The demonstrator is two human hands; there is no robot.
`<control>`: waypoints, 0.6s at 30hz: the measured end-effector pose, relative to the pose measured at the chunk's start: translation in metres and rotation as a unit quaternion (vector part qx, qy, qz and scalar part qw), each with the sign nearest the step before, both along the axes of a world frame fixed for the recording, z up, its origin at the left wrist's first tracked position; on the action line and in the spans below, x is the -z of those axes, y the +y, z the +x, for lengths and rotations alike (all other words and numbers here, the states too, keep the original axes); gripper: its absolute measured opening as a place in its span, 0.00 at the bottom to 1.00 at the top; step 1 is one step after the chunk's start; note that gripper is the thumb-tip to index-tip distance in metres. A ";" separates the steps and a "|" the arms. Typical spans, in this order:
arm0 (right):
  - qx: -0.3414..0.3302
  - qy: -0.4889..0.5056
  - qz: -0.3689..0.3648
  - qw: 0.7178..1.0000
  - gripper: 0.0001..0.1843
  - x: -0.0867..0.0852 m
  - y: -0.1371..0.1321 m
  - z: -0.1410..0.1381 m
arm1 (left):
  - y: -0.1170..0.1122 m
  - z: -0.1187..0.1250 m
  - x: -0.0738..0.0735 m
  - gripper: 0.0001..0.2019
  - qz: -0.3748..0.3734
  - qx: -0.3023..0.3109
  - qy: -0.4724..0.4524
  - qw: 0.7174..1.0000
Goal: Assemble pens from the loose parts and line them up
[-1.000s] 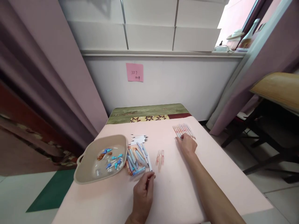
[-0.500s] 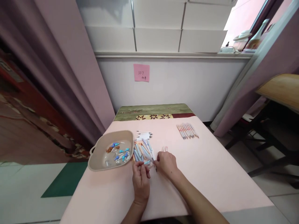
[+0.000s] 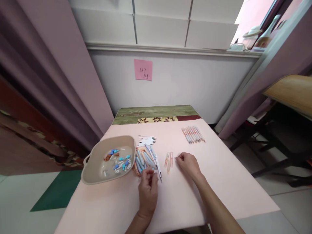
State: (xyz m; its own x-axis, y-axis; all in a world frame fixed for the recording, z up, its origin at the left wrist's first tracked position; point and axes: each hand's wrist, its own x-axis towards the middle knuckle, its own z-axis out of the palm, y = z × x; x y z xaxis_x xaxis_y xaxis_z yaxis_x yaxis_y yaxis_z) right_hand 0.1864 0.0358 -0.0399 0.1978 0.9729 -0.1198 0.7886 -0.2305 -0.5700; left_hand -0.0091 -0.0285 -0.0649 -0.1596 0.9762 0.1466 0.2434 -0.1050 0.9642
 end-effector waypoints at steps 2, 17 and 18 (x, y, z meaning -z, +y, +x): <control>-0.005 0.015 0.002 1.000 0.11 0.003 -0.004 -0.003 | 0.012 0.005 -0.010 0.06 0.016 0.055 0.096 0.994; -0.009 0.063 0.003 0.998 0.08 0.011 -0.012 -0.005 | 0.081 0.036 -0.019 0.03 -0.072 0.113 0.383 0.914; -0.009 0.064 0.003 0.998 0.08 0.011 -0.013 -0.005 | 0.081 0.035 -0.019 0.03 -0.074 0.112 0.383 0.914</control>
State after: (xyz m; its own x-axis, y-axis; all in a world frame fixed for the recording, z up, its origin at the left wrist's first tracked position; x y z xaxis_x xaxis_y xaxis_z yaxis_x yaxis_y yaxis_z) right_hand 0.1811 0.0231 -0.0509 0.1639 0.9769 -0.1371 0.7138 -0.2133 -0.6670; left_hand 0.0260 0.0530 -0.0457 0.1412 0.9900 -0.0056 0.8414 -0.1170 0.5276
